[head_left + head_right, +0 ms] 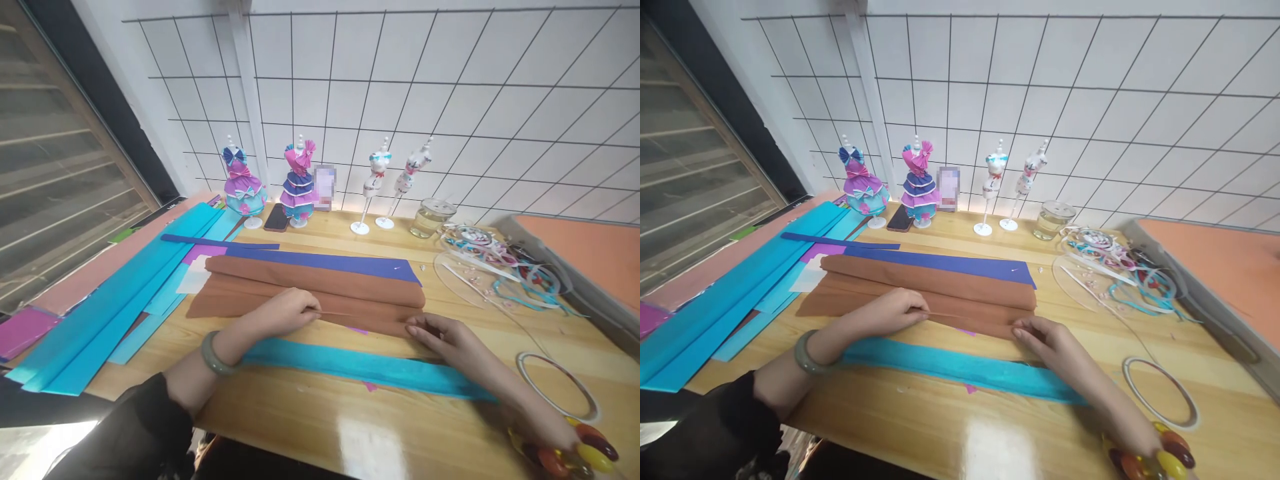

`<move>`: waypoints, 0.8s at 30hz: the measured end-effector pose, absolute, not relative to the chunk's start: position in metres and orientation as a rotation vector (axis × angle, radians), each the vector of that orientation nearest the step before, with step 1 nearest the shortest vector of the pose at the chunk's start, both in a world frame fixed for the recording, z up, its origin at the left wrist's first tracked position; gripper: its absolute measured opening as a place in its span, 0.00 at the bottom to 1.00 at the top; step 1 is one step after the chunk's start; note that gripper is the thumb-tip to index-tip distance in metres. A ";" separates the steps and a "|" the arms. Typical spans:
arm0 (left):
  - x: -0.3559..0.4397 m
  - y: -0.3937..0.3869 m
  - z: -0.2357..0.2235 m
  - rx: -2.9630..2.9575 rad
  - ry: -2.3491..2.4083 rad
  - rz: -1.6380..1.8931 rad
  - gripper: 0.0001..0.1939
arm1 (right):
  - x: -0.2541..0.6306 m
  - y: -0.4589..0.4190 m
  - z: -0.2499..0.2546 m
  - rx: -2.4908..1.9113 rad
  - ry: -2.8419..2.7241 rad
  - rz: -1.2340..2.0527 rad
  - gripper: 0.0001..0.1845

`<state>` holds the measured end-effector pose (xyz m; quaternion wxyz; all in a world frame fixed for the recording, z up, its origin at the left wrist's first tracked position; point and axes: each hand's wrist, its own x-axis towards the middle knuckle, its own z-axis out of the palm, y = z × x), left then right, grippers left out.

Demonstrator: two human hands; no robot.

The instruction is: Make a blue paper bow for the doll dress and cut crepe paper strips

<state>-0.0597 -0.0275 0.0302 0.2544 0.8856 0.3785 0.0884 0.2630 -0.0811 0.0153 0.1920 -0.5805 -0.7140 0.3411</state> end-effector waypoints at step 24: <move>-0.053 0.022 0.020 2.245 1.173 0.306 0.13 | 0.276 -0.045 0.008 -1.688 -1.978 0.746 0.19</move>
